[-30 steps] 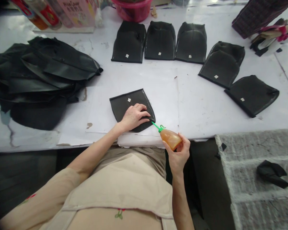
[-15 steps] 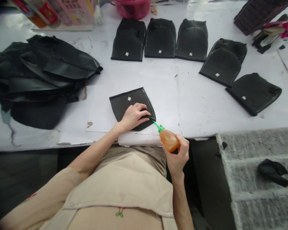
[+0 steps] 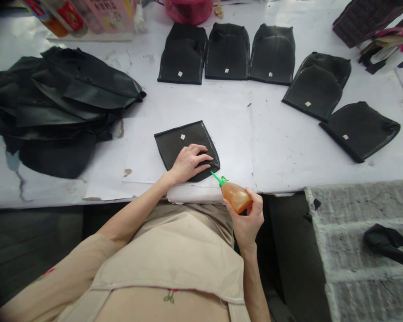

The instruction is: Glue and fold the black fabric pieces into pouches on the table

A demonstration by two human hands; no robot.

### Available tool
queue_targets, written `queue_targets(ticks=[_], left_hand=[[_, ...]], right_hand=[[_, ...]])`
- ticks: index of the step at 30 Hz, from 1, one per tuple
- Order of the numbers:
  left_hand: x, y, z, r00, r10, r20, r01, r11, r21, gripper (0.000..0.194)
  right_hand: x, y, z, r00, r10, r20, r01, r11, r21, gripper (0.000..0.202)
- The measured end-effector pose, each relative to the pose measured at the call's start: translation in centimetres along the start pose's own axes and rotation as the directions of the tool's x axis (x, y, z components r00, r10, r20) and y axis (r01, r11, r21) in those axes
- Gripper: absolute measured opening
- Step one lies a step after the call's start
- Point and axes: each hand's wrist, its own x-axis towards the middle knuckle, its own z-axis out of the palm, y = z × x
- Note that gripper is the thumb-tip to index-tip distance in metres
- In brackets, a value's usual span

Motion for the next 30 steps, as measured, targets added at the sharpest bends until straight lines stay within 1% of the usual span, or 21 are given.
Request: queue_targets(ticks=[4, 7, 10, 13, 17, 24, 27, 30], left_hand=[[0.2, 0.1, -0.3, 1.000, -0.016, 0.022, 0.017, 1.000, -0.025, 0.024], [0.1, -0.3, -1.2, 0.997, 0.013, 0.074, -0.006, 0.996, -0.088, 0.029], [-0.9, -1.1, -2.3, 0.989, 0.058, 0.139, -0.036, 0.987, -0.156, 0.040], [-2.5, -1.8, -2.9, 0.988, 0.056, 0.145, -0.029, 0.983, -0.182, 0.052], [-4.0, -2.2, -2.5, 0.989, 0.043, 0.139, -0.017, 0.983, -0.181, 0.071], [-4.6, -2.2, -1.7, 0.984, 0.078, 0.160, -0.059, 0.991, -0.119, 0.093], [-4.9, -2.2, -1.3, 0.987, 0.083, 0.140, -0.071, 0.993, -0.091, 0.097], [-5.1, -2.2, -1.0, 0.988, 0.083, 0.128, -0.072, 0.994, -0.084, 0.093]], right_hand=[[-0.2, 0.1, 0.0, 0.999, 0.035, 0.027, -0.036, 0.999, 0.007, 0.066], [-0.4, 0.2, 0.0, 0.998, 0.033, 0.060, -0.034, 0.999, 0.007, 0.067], [-0.4, 0.3, 0.0, 0.997, 0.037, 0.066, -0.038, 0.999, 0.016, 0.067], [-0.2, 0.2, 0.0, 0.997, 0.025, 0.073, -0.026, 1.000, 0.010, 0.066], [0.0, -0.1, -0.2, 0.996, -0.011, 0.091, 0.011, 1.000, 0.002, 0.064], [-0.4, -0.1, -0.1, 0.995, 0.028, 0.096, -0.031, 0.999, 0.032, 0.066], [-0.5, -0.1, 0.1, 0.995, 0.023, 0.102, -0.028, 0.999, 0.045, 0.065], [-0.5, -0.2, 0.2, 0.994, 0.018, 0.104, -0.023, 0.998, 0.050, 0.066]])
